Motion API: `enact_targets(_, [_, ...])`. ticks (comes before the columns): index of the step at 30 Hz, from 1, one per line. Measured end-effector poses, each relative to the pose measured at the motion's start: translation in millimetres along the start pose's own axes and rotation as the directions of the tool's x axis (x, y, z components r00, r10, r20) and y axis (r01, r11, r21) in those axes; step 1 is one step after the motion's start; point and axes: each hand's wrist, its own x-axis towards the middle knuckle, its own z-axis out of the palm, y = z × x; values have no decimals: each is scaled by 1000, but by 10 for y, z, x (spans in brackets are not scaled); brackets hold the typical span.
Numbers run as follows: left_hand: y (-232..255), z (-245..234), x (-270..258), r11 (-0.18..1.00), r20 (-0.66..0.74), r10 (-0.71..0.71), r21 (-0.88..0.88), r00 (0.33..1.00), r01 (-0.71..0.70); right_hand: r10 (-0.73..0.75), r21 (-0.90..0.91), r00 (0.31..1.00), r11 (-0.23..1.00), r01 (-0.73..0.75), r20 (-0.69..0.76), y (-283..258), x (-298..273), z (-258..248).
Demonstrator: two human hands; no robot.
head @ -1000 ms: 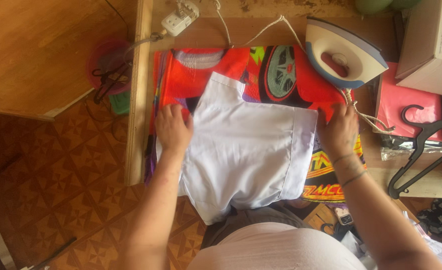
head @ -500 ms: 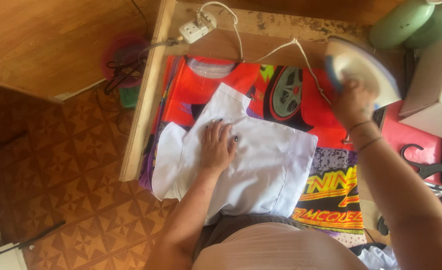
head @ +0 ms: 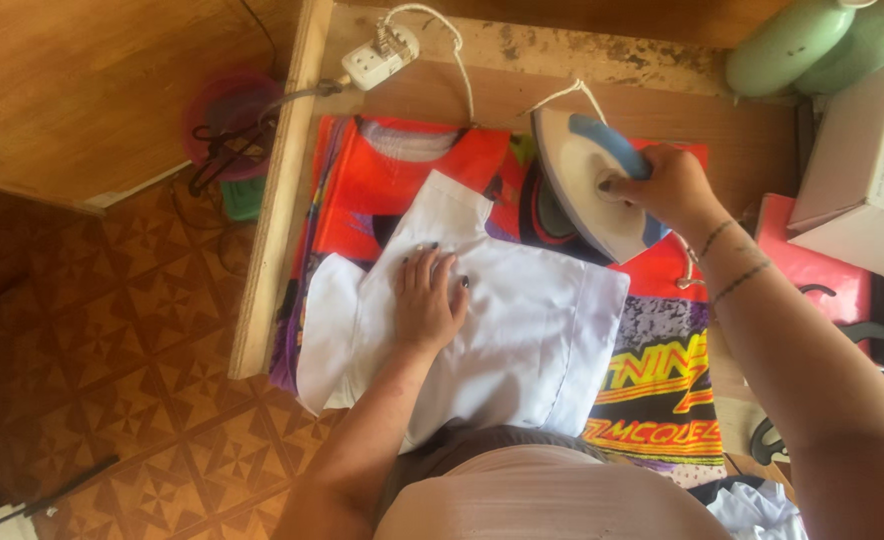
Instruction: The person plugs in an iron and uses it to press a small white shirt on a makeshift ironing surface.
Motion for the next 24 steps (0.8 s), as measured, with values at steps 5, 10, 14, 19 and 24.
enact_targets(5, [-30,3,-11,1000,6,-8,-17,1000,8,-87,-182,995,979,95,53,-112,-9,252])
enact_targets(10, [-34,2,-26,998,-16,-37,-43,999,36,-84,-434,991,893,122,106,-210,1,269])
enact_targets(14, [-43,1,-43,996,6,-52,-75,999,53,-79,-460,993,881,111,90,-248,4,294])
enact_targets(19, [-52,7,-56,995,12,-48,-89,999,49,89,-470,992,882,-38,85,-276,78,269])
enact_targets(24, [-47,18,-55,993,-11,-64,-98,998,63,37,-494,996,869,9,83,-251,135,265])
